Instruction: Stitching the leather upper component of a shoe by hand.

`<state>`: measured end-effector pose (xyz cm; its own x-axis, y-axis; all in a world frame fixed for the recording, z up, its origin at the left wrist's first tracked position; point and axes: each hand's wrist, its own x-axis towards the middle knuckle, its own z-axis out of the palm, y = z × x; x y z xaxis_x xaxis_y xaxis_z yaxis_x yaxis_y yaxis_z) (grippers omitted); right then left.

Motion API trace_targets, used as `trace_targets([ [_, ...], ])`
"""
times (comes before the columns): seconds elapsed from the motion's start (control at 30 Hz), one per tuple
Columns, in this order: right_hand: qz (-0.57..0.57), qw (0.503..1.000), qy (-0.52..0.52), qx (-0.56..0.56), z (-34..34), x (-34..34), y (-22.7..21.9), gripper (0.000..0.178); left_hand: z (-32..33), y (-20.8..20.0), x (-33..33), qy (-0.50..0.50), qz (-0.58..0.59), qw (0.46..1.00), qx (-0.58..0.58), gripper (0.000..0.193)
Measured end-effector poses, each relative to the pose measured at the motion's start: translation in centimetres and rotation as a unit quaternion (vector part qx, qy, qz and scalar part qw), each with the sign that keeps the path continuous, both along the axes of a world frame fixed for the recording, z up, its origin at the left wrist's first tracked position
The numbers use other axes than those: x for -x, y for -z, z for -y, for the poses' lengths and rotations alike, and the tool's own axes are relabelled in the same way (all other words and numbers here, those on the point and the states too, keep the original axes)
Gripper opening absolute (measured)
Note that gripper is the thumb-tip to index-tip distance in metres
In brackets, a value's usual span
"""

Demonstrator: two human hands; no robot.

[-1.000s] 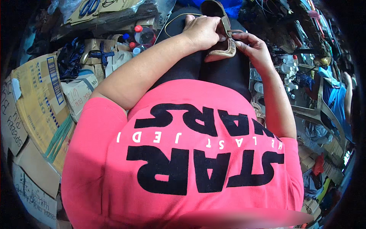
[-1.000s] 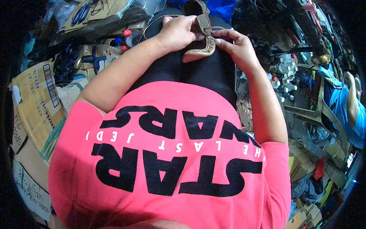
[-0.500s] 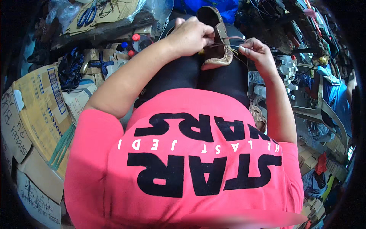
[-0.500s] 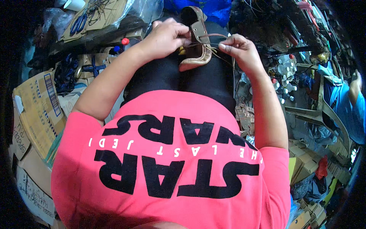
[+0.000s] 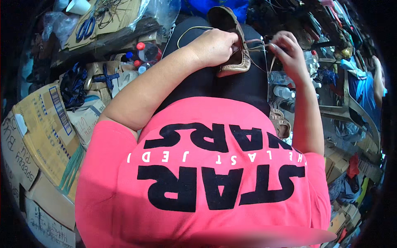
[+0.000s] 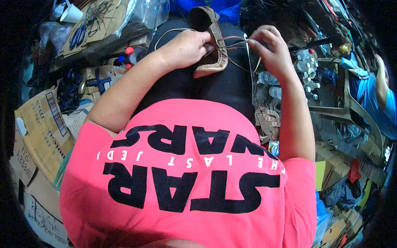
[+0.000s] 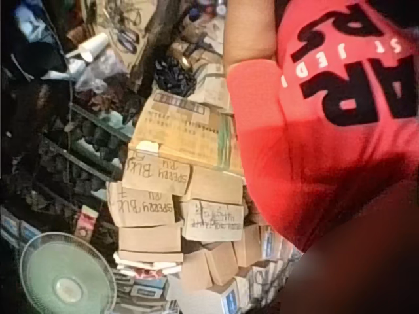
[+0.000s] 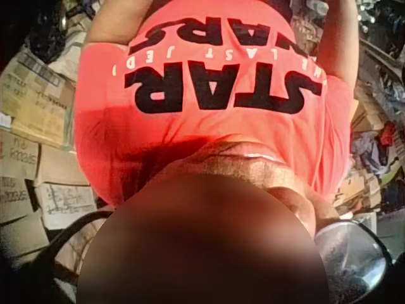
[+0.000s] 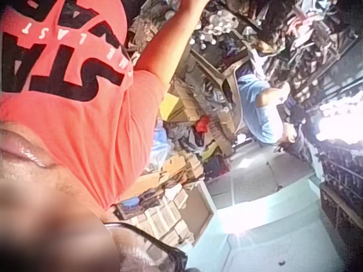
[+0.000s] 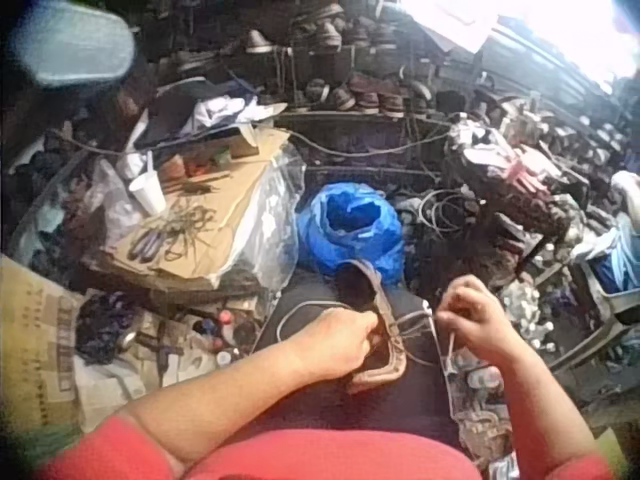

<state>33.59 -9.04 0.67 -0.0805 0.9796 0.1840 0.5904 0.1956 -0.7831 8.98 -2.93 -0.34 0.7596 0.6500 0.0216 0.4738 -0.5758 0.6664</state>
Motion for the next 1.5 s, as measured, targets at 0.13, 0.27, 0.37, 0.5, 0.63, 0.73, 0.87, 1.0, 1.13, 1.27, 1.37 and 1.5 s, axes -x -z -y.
trace_targets([
  [0.13,0.181,0.981,0.051,-0.055,-1.9,-2.4,3.7,0.015,0.6,0.4,-1.0,-0.012,-0.024,0.999,-0.037,0.018],
  [0.27,0.2,0.977,-0.061,-0.032,-0.9,1.2,-2.6,0.011,0.6,0.8,-0.1,-0.031,-0.027,0.999,-0.021,0.02],
  [0.37,0.395,0.9,-0.15,-0.107,-0.4,4.0,-3.6,0.008,0.3,0.7,0.3,-0.029,-0.033,0.999,-0.021,0.021],
  [0.5,0.412,0.885,-0.188,-0.104,-1.1,5.0,-2.3,0.008,0.1,0.4,0.6,-0.01,-0.019,0.999,-0.036,0.019],
  [0.63,0.378,0.897,-0.203,-0.109,-1.4,3.0,-0.9,0.01,0.4,0.0,2.7,0.046,-0.046,0.982,-0.175,0.015],
  [0.73,0.394,0.908,-0.141,-0.029,-0.4,-1.0,0.2,0.013,1.1,-0.9,7.6,-0.006,-0.107,0.974,-0.201,0.011],
  [0.87,-0.091,0.969,0.099,0.207,1.7,-7.1,1.5,0.013,1.2,-2.0,12.0,-0.113,0.113,0.987,-0.029,0.006],
  [1.0,-0.483,0.873,-0.032,0.053,-1.4,-4.4,-0.9,0.02,2.0,-6.5,6.5,-0.05,0.34,0.932,0.115,0.007],
  [1.13,-0.519,0.815,-0.248,0.064,-2.5,5.0,-4.9,0.022,3.9,-5.6,2.0,0.112,0.381,0.877,0.269,0.018],
  [1.27,-0.172,0.922,-0.269,0.217,-0.2,4.5,-6.8,0.016,5.1,-3.5,4.9,0.044,0.284,0.912,0.294,0.023],
  [1.37,0.116,0.967,-0.143,0.174,1.4,-1.2,-4.6,0.013,2.9,-1.6,11.7,-0.046,0.179,0.982,-0.042,0.016],
  [1.5,0.405,0.894,0.056,0.185,5.0,-16.1,-0.5,0.016,1.2,1.4,23.0,-0.233,-0.073,0.957,-0.156,0.015],
])
